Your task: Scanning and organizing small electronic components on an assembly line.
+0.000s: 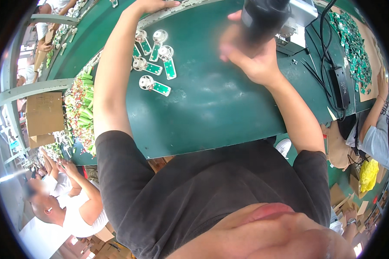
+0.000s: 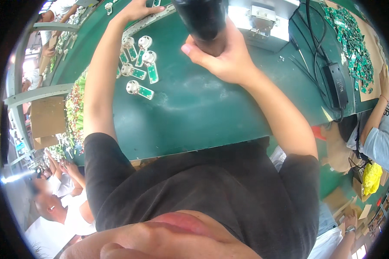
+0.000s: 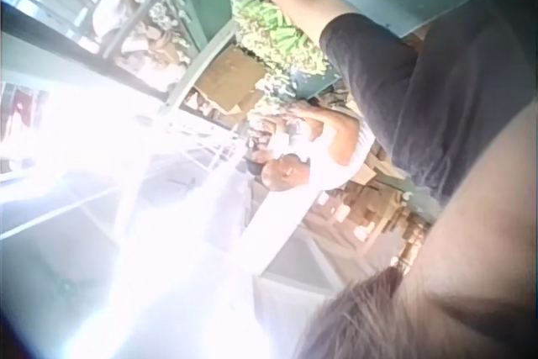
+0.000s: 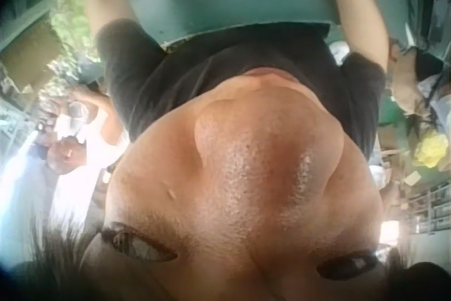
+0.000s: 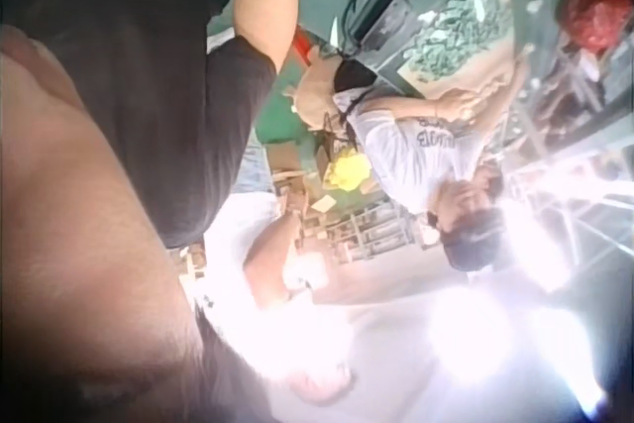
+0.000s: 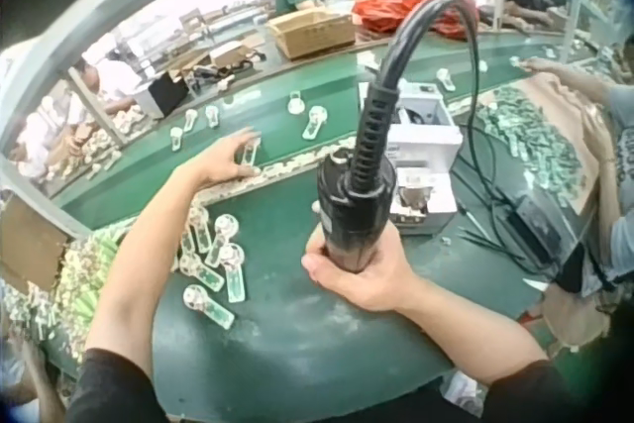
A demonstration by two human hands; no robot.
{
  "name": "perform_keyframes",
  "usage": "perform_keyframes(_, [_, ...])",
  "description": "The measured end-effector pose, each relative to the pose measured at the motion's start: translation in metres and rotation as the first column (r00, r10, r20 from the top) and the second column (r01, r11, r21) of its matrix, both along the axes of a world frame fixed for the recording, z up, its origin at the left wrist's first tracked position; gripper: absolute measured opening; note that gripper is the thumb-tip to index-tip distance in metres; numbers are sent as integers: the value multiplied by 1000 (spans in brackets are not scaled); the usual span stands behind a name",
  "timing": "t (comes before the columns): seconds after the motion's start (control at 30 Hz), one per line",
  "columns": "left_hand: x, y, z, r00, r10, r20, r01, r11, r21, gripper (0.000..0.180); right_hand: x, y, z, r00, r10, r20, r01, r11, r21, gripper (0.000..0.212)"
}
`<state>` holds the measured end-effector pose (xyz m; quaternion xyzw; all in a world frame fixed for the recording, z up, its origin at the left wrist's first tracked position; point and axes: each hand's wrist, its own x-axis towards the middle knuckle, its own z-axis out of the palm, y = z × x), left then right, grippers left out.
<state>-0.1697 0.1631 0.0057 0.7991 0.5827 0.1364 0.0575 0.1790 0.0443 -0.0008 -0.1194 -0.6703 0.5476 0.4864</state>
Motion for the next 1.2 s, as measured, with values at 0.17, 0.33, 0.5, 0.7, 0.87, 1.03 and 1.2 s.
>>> perform_keyframes(0.17, [-27, 3, -1, 938, 95, 334, -103, 995, 5, 59, 4, 2, 16, 984, 7, -178, -31, 990, -134, 46])
perform_keyframes(0.33, [-7, -20, 12, 990, 137, 35, -140, 985, 105, 44, 46, 40, 71, 900, -141, -412, 265, 928, 261, 49])
perform_keyframes(0.5, [45, -53, 29, 966, 217, 145, -243, 950, 197, 28, 41, 61, 66, 887, -375, -269, 441, 861, 254, 39])
perform_keyframes(0.7, [173, -139, 21, 976, -74, 205, 62, 996, 66, 35, 44, 38, 69, 986, -121, -119, 122, 993, 5, 42])
perform_keyframes(0.87, [197, -183, 16, 958, 8, 287, -22, 999, 45, 37, 32, 26, 55, 983, -49, -178, 49, 999, -9, 45])
perform_keyframes(1.03, [180, -202, 24, 919, -237, 316, 216, 971, 100, 37, 19, 20, 35, 959, -7, -283, 25, 998, 61, 48])
perform_keyframes(1.2, [187, -207, -6, 923, -282, 263, 235, 952, 197, 33, 12, 18, 19, 956, 81, -281, -62, 995, 77, 47])
